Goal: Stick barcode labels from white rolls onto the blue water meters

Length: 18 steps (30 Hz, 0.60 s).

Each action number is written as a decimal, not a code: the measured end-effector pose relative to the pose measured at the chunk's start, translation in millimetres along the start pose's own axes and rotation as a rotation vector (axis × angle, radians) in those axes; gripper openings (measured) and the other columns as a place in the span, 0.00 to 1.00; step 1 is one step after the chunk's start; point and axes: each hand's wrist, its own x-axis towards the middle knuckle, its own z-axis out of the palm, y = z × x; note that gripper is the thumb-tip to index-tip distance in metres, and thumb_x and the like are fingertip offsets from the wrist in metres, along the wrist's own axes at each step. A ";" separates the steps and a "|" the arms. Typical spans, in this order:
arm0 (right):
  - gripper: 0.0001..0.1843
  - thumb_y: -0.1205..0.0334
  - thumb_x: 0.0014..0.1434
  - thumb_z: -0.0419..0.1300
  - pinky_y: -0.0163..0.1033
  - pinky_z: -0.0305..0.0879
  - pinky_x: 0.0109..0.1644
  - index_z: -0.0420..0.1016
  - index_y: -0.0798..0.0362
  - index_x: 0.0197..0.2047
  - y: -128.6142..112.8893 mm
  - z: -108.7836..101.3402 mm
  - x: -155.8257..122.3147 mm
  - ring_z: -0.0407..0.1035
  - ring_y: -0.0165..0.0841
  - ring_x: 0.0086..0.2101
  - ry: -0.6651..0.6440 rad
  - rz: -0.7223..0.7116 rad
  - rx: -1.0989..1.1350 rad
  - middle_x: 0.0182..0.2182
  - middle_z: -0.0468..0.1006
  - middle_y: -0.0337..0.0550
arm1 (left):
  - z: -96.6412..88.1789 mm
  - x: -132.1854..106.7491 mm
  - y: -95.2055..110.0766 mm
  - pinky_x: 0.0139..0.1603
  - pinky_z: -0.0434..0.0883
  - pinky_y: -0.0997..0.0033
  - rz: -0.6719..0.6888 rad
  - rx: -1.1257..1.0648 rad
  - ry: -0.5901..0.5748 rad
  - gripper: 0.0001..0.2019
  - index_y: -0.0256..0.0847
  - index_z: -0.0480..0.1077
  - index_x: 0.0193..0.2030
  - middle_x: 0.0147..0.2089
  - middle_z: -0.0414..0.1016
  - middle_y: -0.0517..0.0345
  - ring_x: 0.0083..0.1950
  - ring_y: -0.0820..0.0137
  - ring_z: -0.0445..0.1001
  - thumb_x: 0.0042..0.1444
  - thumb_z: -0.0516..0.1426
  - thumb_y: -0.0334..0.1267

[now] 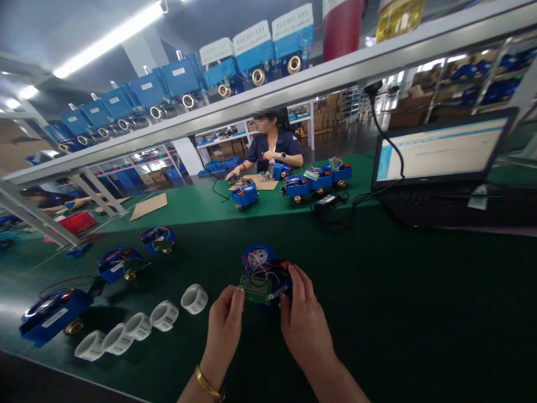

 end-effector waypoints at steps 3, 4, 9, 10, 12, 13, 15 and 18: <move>0.25 0.65 0.60 0.43 0.48 0.69 0.47 0.47 0.53 0.61 0.3 0.5 0.5 0.61 0.44 0.50 0.019 -0.007 0.002 0.56 0.54 0.51 | 1.2 0.7 -4.6 0.23 0.54 0.76 0.025 0.018 0.019 0.17 0.39 0.58 0.23 0.24 0.55 0.64 0.24 0.76 0.54 0.58 0.45 0.48; 0.25 0.65 0.60 0.43 0.48 0.69 0.47 0.46 0.53 0.61 0.4 0.5 0.6 0.62 0.44 0.50 0.019 -0.009 0.003 0.56 0.54 0.51 | 1.6 0.9 -5.6 0.23 0.54 0.76 0.028 0.016 0.018 0.18 0.39 0.58 0.23 0.25 0.55 0.64 0.24 0.76 0.54 0.58 0.45 0.48; 0.25 0.64 0.61 0.42 0.48 0.70 0.45 0.46 0.54 0.61 0.9 0.3 -0.2 0.63 0.44 0.48 -0.003 0.000 -0.014 0.57 0.53 0.52 | 0.8 -0.2 -3.5 0.22 0.55 0.76 0.008 0.013 0.001 0.17 0.39 0.59 0.24 0.25 0.58 0.62 0.24 0.76 0.55 0.58 0.44 0.48; 0.25 0.64 0.61 0.42 0.48 0.70 0.46 0.46 0.54 0.61 0.8 0.1 -0.4 0.63 0.44 0.48 -0.003 0.000 -0.014 0.57 0.53 0.52 | 0.3 -0.6 -2.2 0.22 0.55 0.76 0.003 0.011 0.001 0.17 0.39 0.60 0.24 0.25 0.58 0.62 0.24 0.76 0.55 0.58 0.44 0.48; 0.24 0.64 0.61 0.42 0.48 0.70 0.45 0.46 0.53 0.61 0.2 -0.2 -0.7 0.63 0.44 0.48 -0.005 0.005 -0.012 0.57 0.53 0.51 | -0.5 -1.5 0.3 0.22 0.55 0.76 -0.009 -0.003 -0.005 0.17 0.38 0.60 0.25 0.25 0.57 0.62 0.24 0.75 0.55 0.57 0.44 0.48; 0.24 0.64 0.61 0.42 0.48 0.70 0.45 0.46 0.53 0.61 -0.2 -0.4 -0.8 0.63 0.44 0.48 -0.004 0.004 -0.009 0.57 0.53 0.51 | -0.7 -1.8 1.2 0.22 0.55 0.76 -0.009 -0.007 -0.004 0.17 0.38 0.60 0.25 0.25 0.57 0.62 0.24 0.75 0.55 0.57 0.44 0.48; 0.25 0.63 0.61 0.42 0.48 0.70 0.45 0.45 0.53 0.61 -0.7 -0.6 -0.9 0.63 0.43 0.48 -0.001 0.000 -0.001 0.57 0.53 0.51 | -0.7 -2.1 2.3 0.22 0.55 0.76 -0.014 -0.018 -0.004 0.18 0.38 0.60 0.25 0.26 0.57 0.62 0.24 0.75 0.55 0.57 0.45 0.49; 0.25 0.64 0.61 0.42 0.47 0.70 0.45 0.45 0.52 0.61 -0.7 -0.5 -0.6 0.63 0.43 0.48 0.003 -0.001 0.006 0.57 0.54 0.51 | -0.3 -1.7 2.4 0.22 0.55 0.76 -0.033 -0.042 -0.014 0.17 0.38 0.60 0.25 0.26 0.58 0.62 0.24 0.75 0.55 0.57 0.45 0.49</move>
